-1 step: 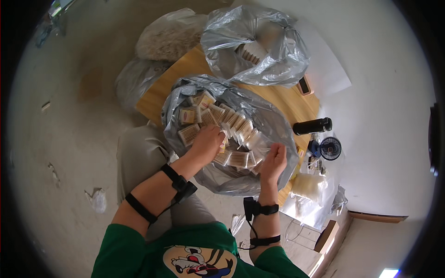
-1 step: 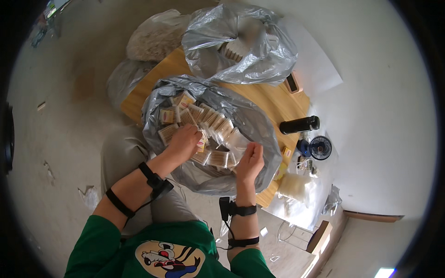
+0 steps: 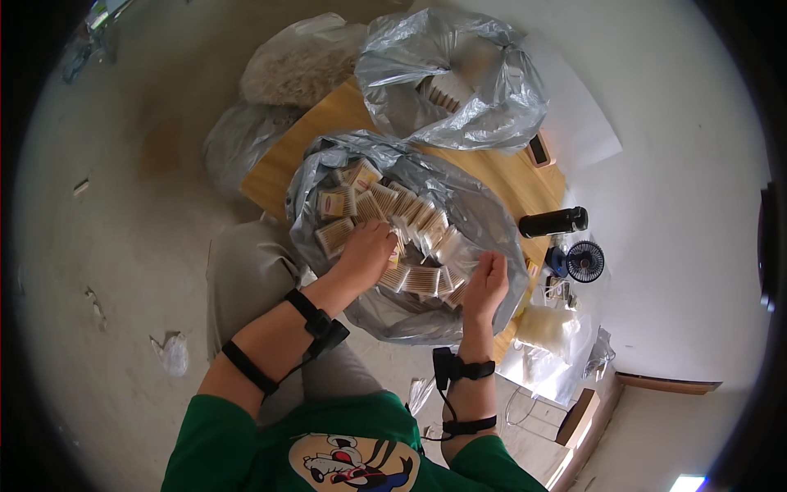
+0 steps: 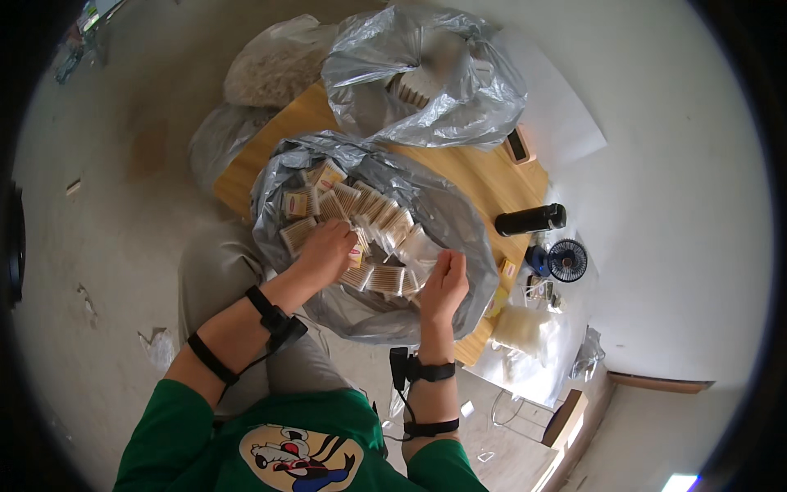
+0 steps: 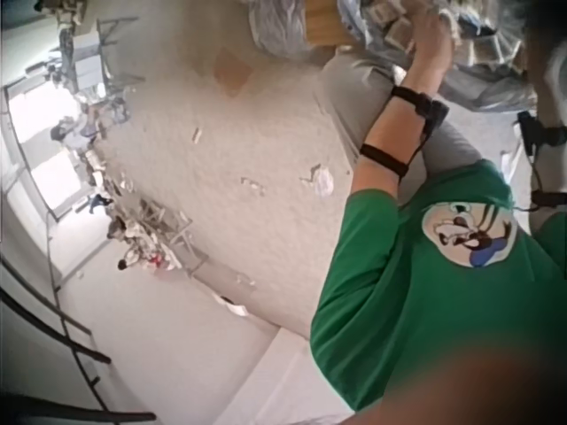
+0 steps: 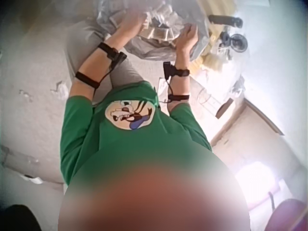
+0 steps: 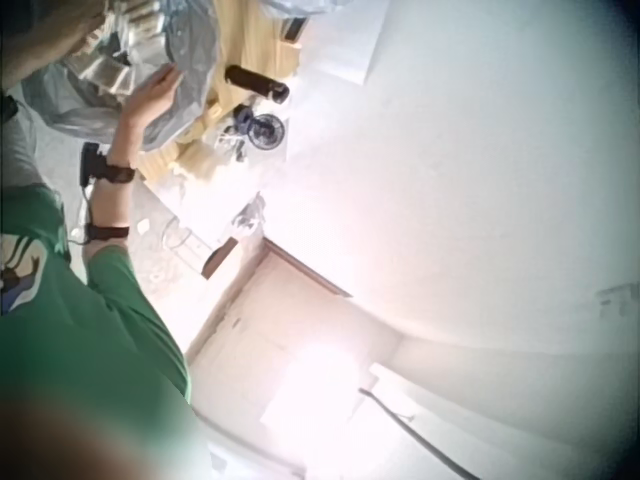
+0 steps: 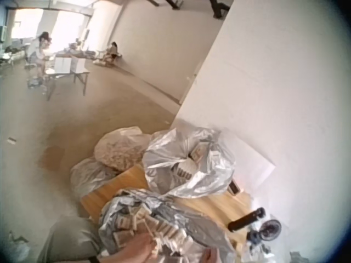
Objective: The person is manually sorting and packaging small cotton-tipped swabs into small individual plastic bags and larger containers.
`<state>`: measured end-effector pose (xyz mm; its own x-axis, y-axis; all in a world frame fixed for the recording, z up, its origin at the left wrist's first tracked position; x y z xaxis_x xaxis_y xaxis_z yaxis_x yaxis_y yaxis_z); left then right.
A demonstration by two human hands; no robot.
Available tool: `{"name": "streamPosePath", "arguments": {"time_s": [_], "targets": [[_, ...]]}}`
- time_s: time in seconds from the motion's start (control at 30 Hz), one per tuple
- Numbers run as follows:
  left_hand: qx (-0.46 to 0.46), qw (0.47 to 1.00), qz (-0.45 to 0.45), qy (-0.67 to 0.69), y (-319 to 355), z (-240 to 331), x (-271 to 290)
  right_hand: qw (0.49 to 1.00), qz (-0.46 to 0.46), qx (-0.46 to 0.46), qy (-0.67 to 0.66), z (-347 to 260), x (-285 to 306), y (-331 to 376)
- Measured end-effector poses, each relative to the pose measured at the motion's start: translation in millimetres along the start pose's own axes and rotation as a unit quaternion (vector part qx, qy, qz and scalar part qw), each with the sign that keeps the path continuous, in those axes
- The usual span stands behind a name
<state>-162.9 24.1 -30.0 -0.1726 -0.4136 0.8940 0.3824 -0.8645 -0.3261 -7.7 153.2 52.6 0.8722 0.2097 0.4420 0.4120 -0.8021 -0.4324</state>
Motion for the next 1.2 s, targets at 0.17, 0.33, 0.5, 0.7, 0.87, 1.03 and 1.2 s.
{"name": "streamPosePath", "arguments": {"time_s": [0.17, 0.33, 0.5, 0.7, 0.87, 1.03, 1.2], "targets": [[0.006, 1.0, -0.01, -0.012, 1.6, 0.9, -7.0, 0.999, -0.032, -0.008, 0.028, 9.2, 8.7, 0.9], [0.006, 0.999, 0.022, 0.04, 2.9, -4.3, -2.6, 0.987, 0.005, -0.131, -0.094, 46.1, 31.9, 14.1], [0.183, 0.902, -0.091, 0.38, -2.0, -13.2, -19.7, 0.926, 0.038, -0.234, -0.293, 77.0, 49.4, 40.0], [0.198, 0.658, -0.226, 0.691, 24.7, 73.7, -41.3, 0.896, -0.104, -0.253, -0.348, 52.2, 15.2, 79.6], [0.206, 0.732, -0.255, 0.597, 37.2, 108.8, -55.7, 0.91, -0.08, -0.248, -0.323, 62.1, 60.6, 91.0], [0.133, 0.841, -0.127, 0.509, 29.9, 137.6, -50.9, 0.848, 0.024, -0.287, -0.445, 91.7, 101.0, 111.4], [0.131, 0.861, -0.145, 0.47, 32.0, 179.7, -63.5, 0.865, 0.031, -0.319, -0.386, 121.7, 133.4, 136.7]]}}
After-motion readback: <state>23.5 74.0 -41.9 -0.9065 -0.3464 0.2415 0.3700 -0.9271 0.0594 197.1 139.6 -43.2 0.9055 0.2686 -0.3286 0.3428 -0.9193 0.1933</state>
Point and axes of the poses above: each hand's wrist, its own y-axis away from the middle knuckle, its own x-axis out of the back of the hand, z = x × y, the point moved 10 cm from there along -y, towards the middle knuckle, and after that the axes turned 15 degrees about -y, right-handed, at the moved point
